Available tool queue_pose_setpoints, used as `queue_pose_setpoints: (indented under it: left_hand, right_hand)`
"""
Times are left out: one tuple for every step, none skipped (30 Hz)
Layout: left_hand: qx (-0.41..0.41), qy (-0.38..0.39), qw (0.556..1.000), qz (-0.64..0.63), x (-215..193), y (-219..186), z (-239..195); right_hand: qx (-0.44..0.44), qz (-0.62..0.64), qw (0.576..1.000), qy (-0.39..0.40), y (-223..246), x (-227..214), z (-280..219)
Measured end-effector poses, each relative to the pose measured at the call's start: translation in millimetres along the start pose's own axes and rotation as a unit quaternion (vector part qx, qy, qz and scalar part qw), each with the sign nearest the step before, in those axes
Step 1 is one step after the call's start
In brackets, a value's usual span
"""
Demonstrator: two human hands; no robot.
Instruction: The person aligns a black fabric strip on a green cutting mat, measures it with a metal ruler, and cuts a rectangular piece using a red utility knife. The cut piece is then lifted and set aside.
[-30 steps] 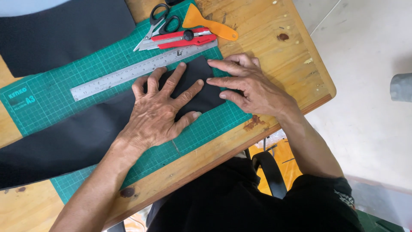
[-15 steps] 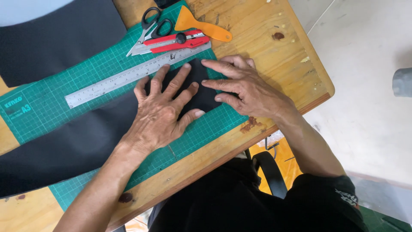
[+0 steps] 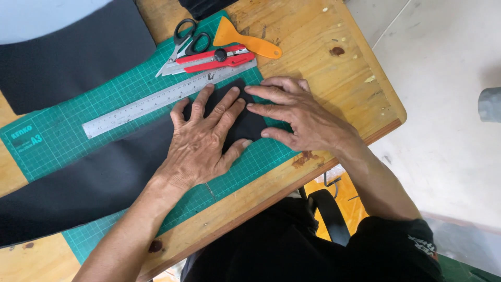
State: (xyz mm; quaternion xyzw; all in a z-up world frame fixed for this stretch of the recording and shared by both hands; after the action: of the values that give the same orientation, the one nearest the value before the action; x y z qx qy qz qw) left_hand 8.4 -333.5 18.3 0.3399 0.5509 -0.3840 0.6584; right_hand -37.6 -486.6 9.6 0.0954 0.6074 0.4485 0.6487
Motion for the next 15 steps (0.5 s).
queue_pose_setpoints:
  left_hand:
    - [-0.001, 0.0, 1.0, 0.0, -0.1, -0.5, -0.2]
    - [-0.002, 0.003, 1.0, 0.003, 0.1, -0.4, 0.3]
    - [-0.004, 0.005, 1.0, 0.006, 0.4, -0.4, 0.9]
    - [-0.004, 0.006, 1.0, 0.005, 0.3, -0.2, 0.4]
    - [-0.002, 0.0, 1.0, 0.001, -0.6, -0.3, 0.0]
    - [-0.001, -0.007, 1.0, -0.003, -1.5, -0.2, -0.1]
    - [0.0, -0.007, 1.0, -0.004, -2.1, 0.5, 0.5]
    - [-0.001, -0.007, 1.0, -0.01, -2.9, 0.9, 0.4]
    - [-0.002, -0.007, 1.0, -0.017, -3.8, 1.2, 0.3]
    - [-0.001, -0.007, 1.0, -0.016, -4.4, 1.0, 0.8]
    - [-0.001, -0.011, 1.0, -0.013, -5.9, 1.0, 1.2]
    - [-0.003, -0.016, 1.0, -0.01, -7.6, 0.7, 1.3]
    - [-0.002, -0.016, 1.0, -0.01, -7.1, 0.8, 1.9]
    - [-0.003, -0.022, 1.0, -0.006, -7.7, 1.1, 2.1]
    - [-0.004, -0.029, 1.0, -0.002, -8.3, 1.4, 2.2]
  right_hand:
    - [0.0, 0.0, 1.0, 0.0, 1.1, -0.6, 0.3]
    - [0.002, 0.005, 1.0, 0.005, 1.4, -0.8, 0.9]
    - [0.004, 0.009, 1.0, 0.01, 1.7, -1.0, 1.4]
    - [0.005, 0.01, 1.0, 0.01, 1.3, -0.8, 1.1]
    - [0.004, 0.007, 1.0, 0.008, 0.8, -0.9, 0.8]
    - [0.004, 0.003, 1.0, 0.006, 0.3, -1.3, 0.5]
    - [0.005, 0.003, 1.0, 0.006, 0.5, -1.7, 1.4]
    - [0.012, 0.011, 1.0, 0.005, 0.4, -1.5, 1.7]
    - [0.018, 0.018, 1.0, 0.005, 0.3, -1.3, 1.9]
    - [0.019, 0.017, 1.0, 0.004, 2.0, -2.8, 3.2]
    - [0.027, 0.018, 0.999, 0.011, 2.7, -2.9, 4.5]
    - [0.036, 0.019, 0.999, 0.019, 3.7, -3.3, 5.6]
    - [0.036, 0.019, 0.999, 0.019, 2.4, -2.7, 5.4]
    - [0.033, 0.017, 0.999, 0.017, 1.6, -2.1, 5.5]
    - [0.029, 0.014, 0.999, 0.016, 0.8, -1.6, 5.7]
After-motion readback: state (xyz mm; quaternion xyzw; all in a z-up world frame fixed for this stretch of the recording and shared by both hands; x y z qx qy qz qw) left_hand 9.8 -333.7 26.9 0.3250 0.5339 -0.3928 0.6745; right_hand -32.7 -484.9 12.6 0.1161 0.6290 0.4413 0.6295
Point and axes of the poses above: each hand's wrist, its own z-axis towards the middle knuckle, its own x-axis out of the palm, y = z × x, the point moved 8 cm from there along z, towards the middle knuckle, and after that the axes turned 15 degrees about z, right-handed, at the moved point
